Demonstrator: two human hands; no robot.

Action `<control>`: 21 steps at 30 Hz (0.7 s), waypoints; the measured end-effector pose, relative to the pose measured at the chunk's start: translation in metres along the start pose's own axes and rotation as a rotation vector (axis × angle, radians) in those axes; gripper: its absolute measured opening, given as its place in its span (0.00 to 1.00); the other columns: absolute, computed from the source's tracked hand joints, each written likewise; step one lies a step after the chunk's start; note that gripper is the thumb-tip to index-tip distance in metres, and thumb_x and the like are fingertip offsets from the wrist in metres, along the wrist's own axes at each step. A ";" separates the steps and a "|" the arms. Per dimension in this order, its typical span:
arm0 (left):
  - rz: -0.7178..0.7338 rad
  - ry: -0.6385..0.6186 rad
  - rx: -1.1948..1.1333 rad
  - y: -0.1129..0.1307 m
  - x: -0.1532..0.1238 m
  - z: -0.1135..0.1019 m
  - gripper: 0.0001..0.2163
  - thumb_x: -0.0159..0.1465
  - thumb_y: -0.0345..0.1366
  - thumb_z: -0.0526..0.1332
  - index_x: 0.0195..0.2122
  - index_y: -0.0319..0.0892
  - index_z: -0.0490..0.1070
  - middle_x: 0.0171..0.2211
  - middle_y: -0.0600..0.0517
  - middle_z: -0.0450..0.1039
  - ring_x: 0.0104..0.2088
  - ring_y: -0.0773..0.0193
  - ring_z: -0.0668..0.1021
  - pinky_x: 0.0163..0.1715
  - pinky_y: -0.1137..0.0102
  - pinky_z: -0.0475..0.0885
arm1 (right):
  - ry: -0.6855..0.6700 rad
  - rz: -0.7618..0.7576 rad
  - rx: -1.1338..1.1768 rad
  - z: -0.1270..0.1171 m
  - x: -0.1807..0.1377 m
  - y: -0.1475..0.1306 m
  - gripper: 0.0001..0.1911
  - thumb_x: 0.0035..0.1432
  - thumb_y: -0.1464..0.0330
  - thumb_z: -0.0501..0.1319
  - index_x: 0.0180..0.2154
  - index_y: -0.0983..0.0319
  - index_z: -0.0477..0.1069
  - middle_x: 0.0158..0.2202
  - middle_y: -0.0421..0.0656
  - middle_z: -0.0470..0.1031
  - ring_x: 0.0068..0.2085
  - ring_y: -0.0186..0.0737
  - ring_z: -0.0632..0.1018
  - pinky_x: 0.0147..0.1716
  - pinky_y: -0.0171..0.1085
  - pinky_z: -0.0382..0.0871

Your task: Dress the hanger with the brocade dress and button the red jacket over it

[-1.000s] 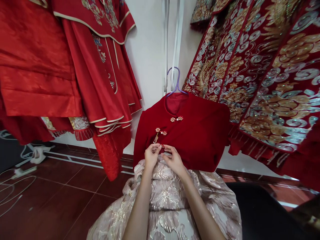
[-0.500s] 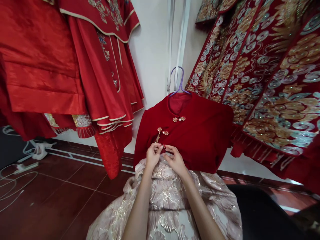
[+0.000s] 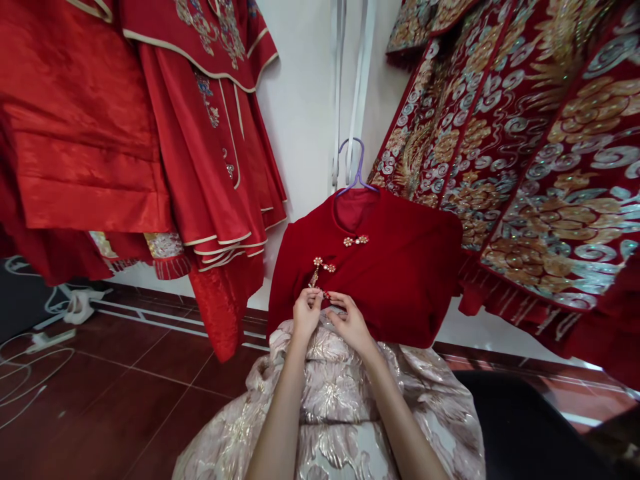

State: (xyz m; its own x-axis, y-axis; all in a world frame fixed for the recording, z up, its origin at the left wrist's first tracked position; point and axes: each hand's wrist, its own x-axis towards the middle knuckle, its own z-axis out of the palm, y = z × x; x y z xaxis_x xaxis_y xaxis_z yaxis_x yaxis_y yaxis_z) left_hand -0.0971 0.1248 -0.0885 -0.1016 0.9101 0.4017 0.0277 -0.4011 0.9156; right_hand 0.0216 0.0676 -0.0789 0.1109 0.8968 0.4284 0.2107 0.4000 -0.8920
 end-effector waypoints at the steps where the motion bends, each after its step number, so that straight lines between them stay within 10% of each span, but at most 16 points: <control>1: -0.012 0.003 -0.020 0.000 0.001 0.000 0.09 0.58 0.41 0.62 0.35 0.40 0.73 0.31 0.49 0.77 0.29 0.66 0.77 0.32 0.72 0.71 | 0.014 -0.001 0.001 0.000 0.000 0.001 0.19 0.51 0.67 0.60 0.47 0.60 0.67 0.48 0.48 0.69 0.49 0.43 0.72 0.39 0.39 0.75; 9: -0.144 -0.154 -0.125 0.021 -0.002 0.000 0.24 0.60 0.53 0.56 0.18 0.38 0.72 0.18 0.50 0.72 0.18 0.71 0.68 0.22 0.75 0.65 | 0.104 -0.018 -0.123 -0.002 0.001 -0.003 0.15 0.44 0.70 0.61 0.37 0.60 0.62 0.34 0.41 0.67 0.34 0.37 0.71 0.29 0.34 0.69; 21: -0.236 -0.006 -0.645 0.055 0.026 0.036 0.18 0.59 0.44 0.62 0.45 0.36 0.73 0.47 0.41 0.75 0.44 0.62 0.79 0.47 0.67 0.72 | 0.140 -0.102 -0.190 -0.033 -0.001 -0.041 0.10 0.46 0.70 0.58 0.30 0.59 0.55 0.24 0.33 0.58 0.25 0.31 0.62 0.27 0.31 0.57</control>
State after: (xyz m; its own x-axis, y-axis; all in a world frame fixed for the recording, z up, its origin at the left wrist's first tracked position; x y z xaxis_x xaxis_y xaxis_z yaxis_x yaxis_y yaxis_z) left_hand -0.0622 0.1303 -0.0275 -0.0268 0.9806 0.1941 -0.5925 -0.1720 0.7870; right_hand 0.0448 0.0443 -0.0376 0.2098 0.8133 0.5427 0.4052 0.4328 -0.8053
